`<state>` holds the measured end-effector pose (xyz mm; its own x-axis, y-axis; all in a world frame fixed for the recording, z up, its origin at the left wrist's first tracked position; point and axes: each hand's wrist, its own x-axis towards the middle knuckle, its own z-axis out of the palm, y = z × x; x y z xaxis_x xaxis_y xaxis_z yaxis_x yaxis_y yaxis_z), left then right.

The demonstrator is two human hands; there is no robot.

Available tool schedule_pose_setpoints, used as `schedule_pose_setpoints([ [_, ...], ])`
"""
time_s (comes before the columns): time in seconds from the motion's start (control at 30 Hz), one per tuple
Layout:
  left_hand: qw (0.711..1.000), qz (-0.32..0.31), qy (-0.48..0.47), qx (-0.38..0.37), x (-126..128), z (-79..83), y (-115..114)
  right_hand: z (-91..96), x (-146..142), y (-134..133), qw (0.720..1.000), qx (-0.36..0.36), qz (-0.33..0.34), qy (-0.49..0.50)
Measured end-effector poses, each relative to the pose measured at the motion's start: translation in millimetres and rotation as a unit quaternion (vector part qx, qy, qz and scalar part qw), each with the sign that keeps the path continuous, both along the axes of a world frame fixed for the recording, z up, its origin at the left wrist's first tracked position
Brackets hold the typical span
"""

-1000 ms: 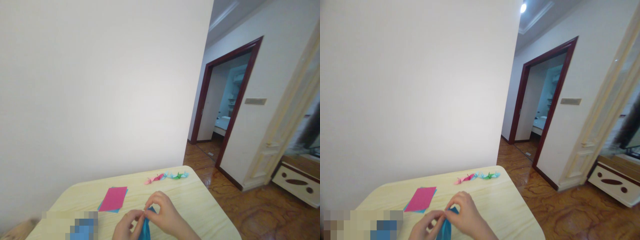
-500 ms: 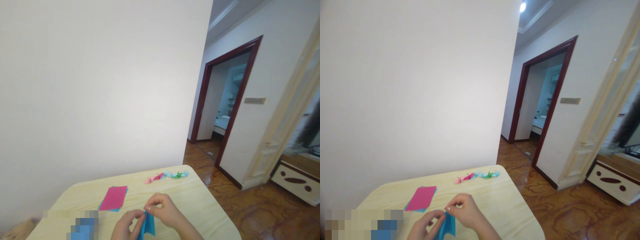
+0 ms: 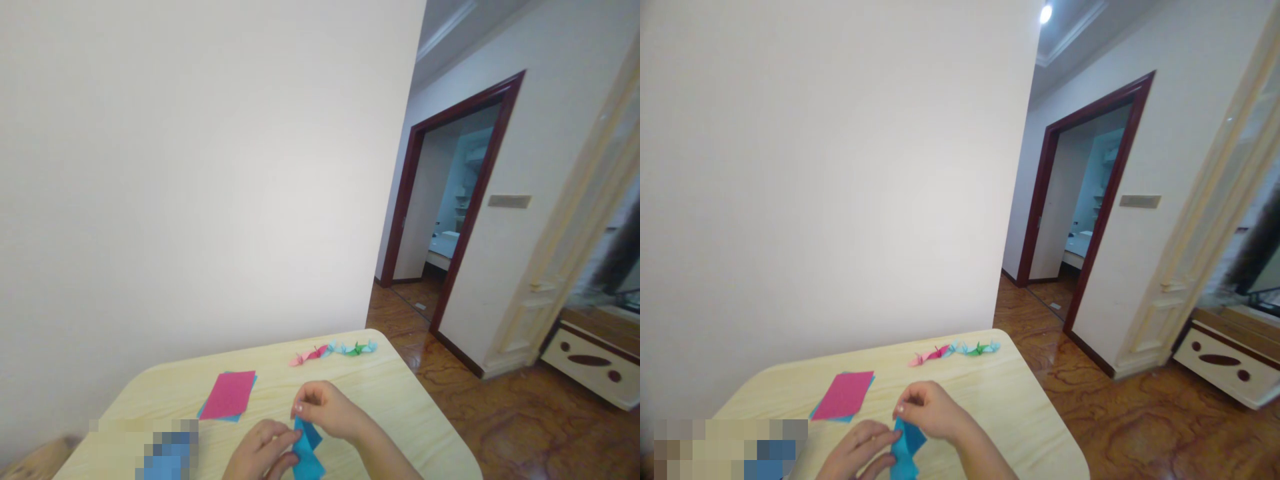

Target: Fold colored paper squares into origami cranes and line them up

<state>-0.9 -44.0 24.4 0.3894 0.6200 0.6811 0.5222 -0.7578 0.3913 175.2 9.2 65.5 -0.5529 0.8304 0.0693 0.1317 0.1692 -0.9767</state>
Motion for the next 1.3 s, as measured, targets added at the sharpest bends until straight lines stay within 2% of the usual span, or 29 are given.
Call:
schedule_pose_setpoints([
  [0.13,0.995,0.008,0.027,0.096,2.4,0.1,3.0,3.7,-0.1,-2.8,1.0,0.003,-0.004,-0.009],
  [0.27,0.988,0.07,0.029,0.133,-0.7,1.7,4.0,10.0,5.1,-18.8,0.98,0.141,-0.14,-0.007],
  [0.3,0.986,0.089,0.026,0.137,-2.0,2.1,4.2,9.8,6.6,-24.1,0.974,0.161,-0.155,-0.018],
  [0.4,0.981,0.13,0.028,0.143,-4.8,4.0,4.7,3.4,8.0,-38.1,0.967,0.177,-0.165,-0.08],
  [0.5,0.978,0.144,0.044,0.145,-4.6,6.5,4.0,-4.9,4.4,-43.5,0.96,0.206,-0.166,-0.089],
  [0.7,0.967,0.168,0.117,0.151,-1.6,9.8,-1.9,-1.6,-1.1,-42.0,0.965,0.184,-0.158,-0.103],
  [0.9,0.956,0.193,0.148,0.167,-1.5,11.4,-4.6,0.5,0.2,-43.0,0.961,0.2,-0.166,-0.09],
  [1.17,0.967,0.196,0.072,0.147,-1.6,5.4,-7.4,6.3,0.3,-47.6,0.97,0.158,-0.169,-0.081],
  [1.3,0.961,0.229,0.014,0.155,-2.8,-3.0,-10.1,12.5,0.3,-49.9,0.966,0.146,-0.195,-0.083],
])
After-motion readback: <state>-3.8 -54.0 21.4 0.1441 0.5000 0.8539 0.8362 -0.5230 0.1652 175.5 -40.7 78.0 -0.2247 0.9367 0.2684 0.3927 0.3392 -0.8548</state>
